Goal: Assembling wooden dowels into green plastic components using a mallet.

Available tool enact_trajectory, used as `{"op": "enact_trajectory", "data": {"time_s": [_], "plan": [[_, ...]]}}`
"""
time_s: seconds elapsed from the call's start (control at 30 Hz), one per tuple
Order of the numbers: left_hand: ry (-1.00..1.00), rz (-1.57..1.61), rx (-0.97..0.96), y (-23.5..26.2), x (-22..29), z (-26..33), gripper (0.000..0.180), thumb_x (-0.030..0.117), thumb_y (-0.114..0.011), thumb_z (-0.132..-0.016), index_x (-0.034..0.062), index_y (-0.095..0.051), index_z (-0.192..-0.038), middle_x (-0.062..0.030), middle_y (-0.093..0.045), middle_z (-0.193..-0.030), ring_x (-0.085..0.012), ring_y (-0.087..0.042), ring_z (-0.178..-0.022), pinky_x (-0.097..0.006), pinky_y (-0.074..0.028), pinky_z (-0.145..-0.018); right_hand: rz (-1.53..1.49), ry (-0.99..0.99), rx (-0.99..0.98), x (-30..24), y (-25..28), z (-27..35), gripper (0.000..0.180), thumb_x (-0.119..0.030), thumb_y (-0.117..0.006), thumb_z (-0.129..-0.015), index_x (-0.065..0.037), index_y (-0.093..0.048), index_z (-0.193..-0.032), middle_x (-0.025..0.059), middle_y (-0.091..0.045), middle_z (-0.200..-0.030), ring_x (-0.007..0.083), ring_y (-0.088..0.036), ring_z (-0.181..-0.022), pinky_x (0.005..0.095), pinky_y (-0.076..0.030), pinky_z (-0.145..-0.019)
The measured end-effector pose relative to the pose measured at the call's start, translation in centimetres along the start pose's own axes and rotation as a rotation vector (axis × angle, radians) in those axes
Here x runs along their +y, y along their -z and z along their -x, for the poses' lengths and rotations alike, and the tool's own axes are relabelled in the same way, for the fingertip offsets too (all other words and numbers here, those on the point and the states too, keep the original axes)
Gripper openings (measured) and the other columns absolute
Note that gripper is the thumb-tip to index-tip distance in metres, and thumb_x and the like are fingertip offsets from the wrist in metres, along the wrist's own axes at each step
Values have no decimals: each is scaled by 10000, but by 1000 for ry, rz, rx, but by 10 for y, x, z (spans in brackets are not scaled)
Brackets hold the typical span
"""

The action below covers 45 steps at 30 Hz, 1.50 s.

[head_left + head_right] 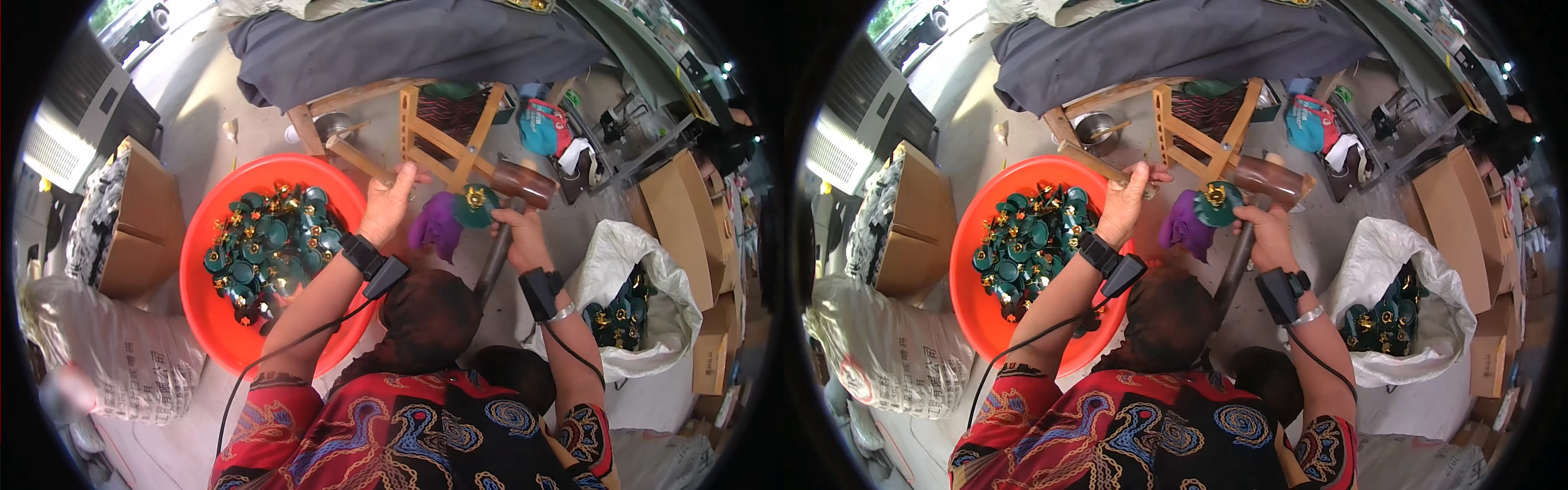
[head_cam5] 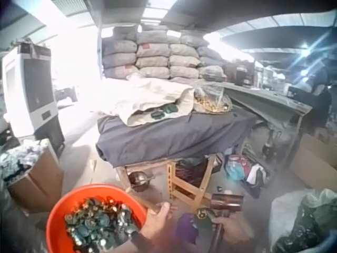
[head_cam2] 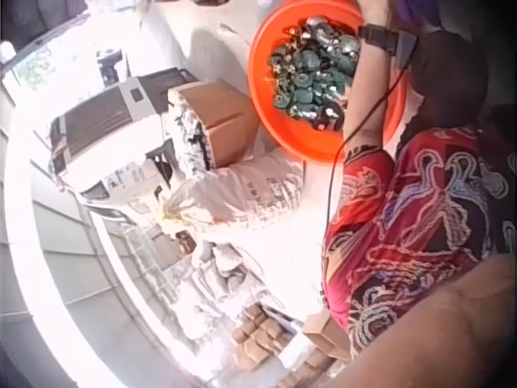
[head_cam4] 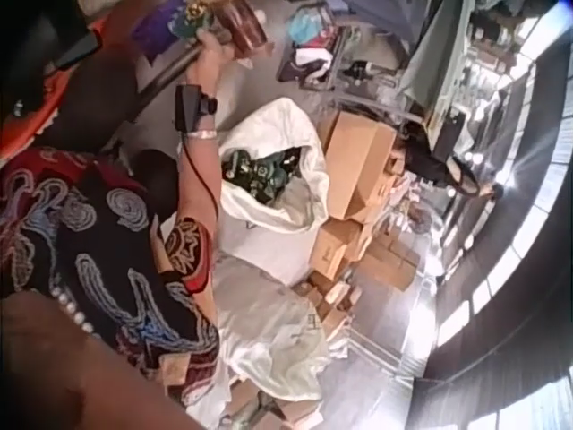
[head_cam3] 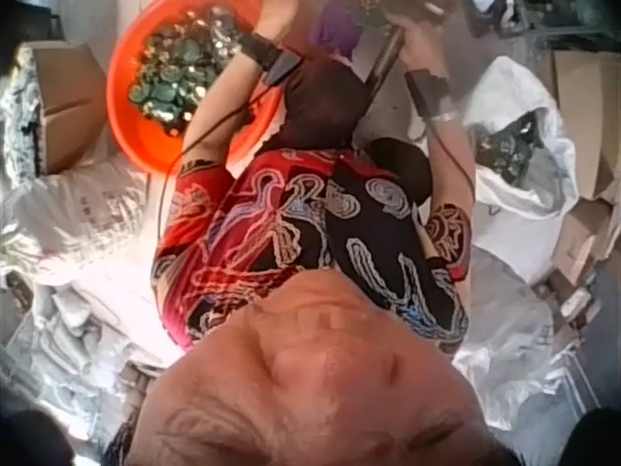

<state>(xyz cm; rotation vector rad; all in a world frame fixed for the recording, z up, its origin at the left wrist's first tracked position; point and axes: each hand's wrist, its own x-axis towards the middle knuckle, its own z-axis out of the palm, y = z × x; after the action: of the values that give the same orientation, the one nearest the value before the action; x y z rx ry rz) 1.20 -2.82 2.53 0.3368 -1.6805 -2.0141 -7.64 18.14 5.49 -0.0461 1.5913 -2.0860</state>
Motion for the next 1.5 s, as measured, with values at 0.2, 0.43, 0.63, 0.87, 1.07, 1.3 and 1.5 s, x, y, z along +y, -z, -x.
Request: {"op": "enact_trajectory", "data": {"time_s": [0.2,0.43,0.63,0.87,1.07,1.3,1.5], "plan": [[-156,-123,-78,-28,4,8,431,422,-518,-890,12,-646,-912,-59,-655,-866,-107,-553,-833,-266,-430,-744,32,-90,-126,28,-6,-5,228,26,-635,-717,-36,-507,-896,44,-548,-734,145,-552,-571,271,-457,-513],[-144,-118,-143,-39,-12,-4,349,340,-581,-867,-5,-635,-860,-53,-614,-742,-108,-556,-717,-273,-453,-651,24,-129,-126,37,-17,-14,182,30,-621,-721,-26,-508,-852,57,-543,-718,145,-540,-565,272,-453,-508],[-91,-182,-198,-47,-28,-20,331,322,-592,-868,0,-638,-811,-48,-615,-724,-106,-568,-707,-257,-458,-651,39,-137,-106,32,-16,-27,180,27,-612,-721,-16,-513,-864,64,-539,-722,149,-536,-564,279,-451,-495],[-473,-803,-272,-22,-9,1,199,248,-563,-819,66,-639,-793,-161,-599,-693,-270,-590,-606,-350,-488,-545,537,195,-422,58,-20,-20,282,-114,-517,-839,0,-567,-1092,73,-570,-1088,171,-542,-991,296,-450,-814],[-168,-585,-61,-64,-53,-2,259,295,-626,-737,44,-591,-682,-156,-546,-773,-333,-496,-804,-424,-366,-695,243,-27,-92,42,-16,-4,210,11,-597,-779,16,-566,-986,92,-573,-946,232,-548,-887,348,-456,-824],[-179,-433,-31,-53,-35,-5,331,301,-685,-707,-19,-602,-718,-237,-513,-798,-386,-538,-785,-438,-423,-691,107,-143,-175,57,-3,-43,169,-11,-573,-809,14,-566,-976,101,-572,-930,249,-558,-856,372,-486,-758],[-195,-434,22,-57,-32,-8,325,290,-686,-695,-21,-594,-704,-233,-526,-775,-389,-546,-787,-443,-420,-692,357,59,-127,45,-3,-37,239,-8,-620,-777,36,-558,-1004,100,-579,-943,244,-552,-844,363,-477,-735]]}}
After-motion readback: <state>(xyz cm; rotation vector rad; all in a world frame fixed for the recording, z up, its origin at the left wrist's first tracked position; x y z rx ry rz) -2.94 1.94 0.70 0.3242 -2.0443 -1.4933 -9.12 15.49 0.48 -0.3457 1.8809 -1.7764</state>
